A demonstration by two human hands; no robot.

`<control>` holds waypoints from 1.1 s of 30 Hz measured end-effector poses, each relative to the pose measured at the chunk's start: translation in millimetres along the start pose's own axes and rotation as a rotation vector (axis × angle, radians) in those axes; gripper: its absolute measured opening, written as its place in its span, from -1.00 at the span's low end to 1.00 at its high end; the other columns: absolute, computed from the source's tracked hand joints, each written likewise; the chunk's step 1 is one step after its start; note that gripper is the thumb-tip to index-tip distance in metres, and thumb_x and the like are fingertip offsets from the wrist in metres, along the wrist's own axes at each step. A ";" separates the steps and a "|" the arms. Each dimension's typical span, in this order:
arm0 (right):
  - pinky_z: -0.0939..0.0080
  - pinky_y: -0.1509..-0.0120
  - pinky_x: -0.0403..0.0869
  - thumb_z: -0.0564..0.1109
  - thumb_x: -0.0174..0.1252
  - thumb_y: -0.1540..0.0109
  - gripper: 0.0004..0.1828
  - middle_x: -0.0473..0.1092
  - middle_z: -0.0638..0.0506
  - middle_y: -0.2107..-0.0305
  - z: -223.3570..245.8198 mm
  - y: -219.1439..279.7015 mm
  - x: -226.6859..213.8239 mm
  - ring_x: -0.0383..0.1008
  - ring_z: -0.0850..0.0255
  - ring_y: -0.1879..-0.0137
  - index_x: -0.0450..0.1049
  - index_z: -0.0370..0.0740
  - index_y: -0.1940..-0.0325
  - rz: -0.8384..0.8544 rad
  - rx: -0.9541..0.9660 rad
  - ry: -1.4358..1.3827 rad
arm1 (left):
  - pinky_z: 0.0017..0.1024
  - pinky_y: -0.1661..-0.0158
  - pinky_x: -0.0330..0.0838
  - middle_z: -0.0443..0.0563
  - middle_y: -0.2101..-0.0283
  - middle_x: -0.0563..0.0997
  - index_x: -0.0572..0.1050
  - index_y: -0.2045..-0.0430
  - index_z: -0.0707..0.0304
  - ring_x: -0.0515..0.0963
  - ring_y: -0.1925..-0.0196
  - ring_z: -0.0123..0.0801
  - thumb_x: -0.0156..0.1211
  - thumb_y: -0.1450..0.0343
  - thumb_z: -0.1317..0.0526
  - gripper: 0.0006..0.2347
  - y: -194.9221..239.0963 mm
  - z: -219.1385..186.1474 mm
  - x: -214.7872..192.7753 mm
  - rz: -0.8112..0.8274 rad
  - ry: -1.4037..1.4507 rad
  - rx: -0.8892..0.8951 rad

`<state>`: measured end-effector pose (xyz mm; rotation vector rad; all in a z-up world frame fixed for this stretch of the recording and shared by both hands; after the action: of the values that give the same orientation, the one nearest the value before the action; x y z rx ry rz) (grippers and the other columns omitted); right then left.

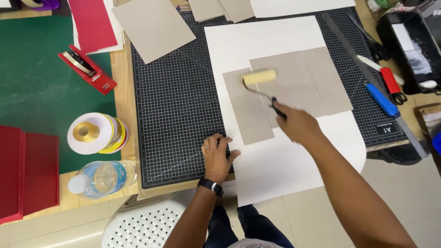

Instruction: Arranging and gluing cardboard pieces onto a white sheet of paper to create a structure.

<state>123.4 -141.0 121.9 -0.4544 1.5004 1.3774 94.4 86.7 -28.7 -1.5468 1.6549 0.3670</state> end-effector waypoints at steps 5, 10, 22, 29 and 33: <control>0.03 0.23 0.45 0.02 -0.22 -0.38 -0.39 0.53 0.00 0.31 7.6 -22.6 6.3 0.46 0.04 0.54 0.15 0.24 -0.56 -0.021 -0.033 -0.029 | 0.04 -0.11 0.21 0.12 -0.06 0.41 0.54 0.07 0.05 0.35 -0.11 0.02 0.27 -0.36 -0.19 -0.58 4.5 3.2 1.7 0.011 -0.016 -0.034; -0.15 0.21 0.49 0.15 -0.13 -0.35 -0.32 0.55 -0.15 0.40 -64.5 47.5 57.6 0.56 -0.21 0.26 0.01 0.48 -0.59 -0.065 -0.043 0.128 | 0.05 -0.11 0.23 0.11 -0.05 0.42 0.55 0.10 0.03 0.36 -0.11 0.01 0.26 -0.35 -0.21 -0.59 1.7 3.1 -0.4 -0.046 -0.052 -0.017; 0.16 0.19 0.67 0.39 -0.16 -0.28 -0.30 0.43 0.56 -0.16 -203.6 112.1 -11.4 0.74 0.16 0.17 -0.19 1.03 -0.47 -0.046 0.077 0.537 | 0.07 -0.10 0.23 0.10 -0.07 0.42 0.56 0.02 0.01 0.35 -0.14 0.02 0.36 -0.32 -0.15 -0.56 4.4 0.9 2.4 -0.018 -0.143 -0.026; 0.42 0.29 0.49 0.59 -0.22 -0.23 -0.50 0.53 0.44 0.42 -291.1 -8.1 -124.2 0.60 0.48 0.32 0.09 1.20 -0.28 -0.275 -0.021 0.956 | 0.06 -0.12 0.22 0.07 -0.08 0.41 0.57 0.00 0.01 0.35 -0.14 0.00 0.45 -0.28 -0.05 -0.57 4.8 -5.2 2.9 -0.047 -0.184 -0.053; 0.49 0.16 0.54 0.58 -0.15 -0.23 -0.56 0.58 0.55 0.30 -302.0 -70.1 -158.0 0.64 0.58 0.16 0.15 1.27 -0.19 -0.106 -0.023 0.948 | 0.04 -0.09 0.20 0.09 -0.13 0.40 0.57 -0.03 0.00 0.33 -0.16 0.04 0.46 -0.26 0.01 -0.56 3.6 -9.2 3.1 0.011 -0.216 -0.149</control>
<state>122.8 -485.6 170.8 -1.3052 2.1508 1.1291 88.0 78.9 -26.3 -1.5467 1.4957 0.6523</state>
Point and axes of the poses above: each hand's wrist, its own y-axis away from the middle knuckle, its own x-axis out of the palm, z = x × y, the point moved 9 cm from there along -y, towards the middle knuckle
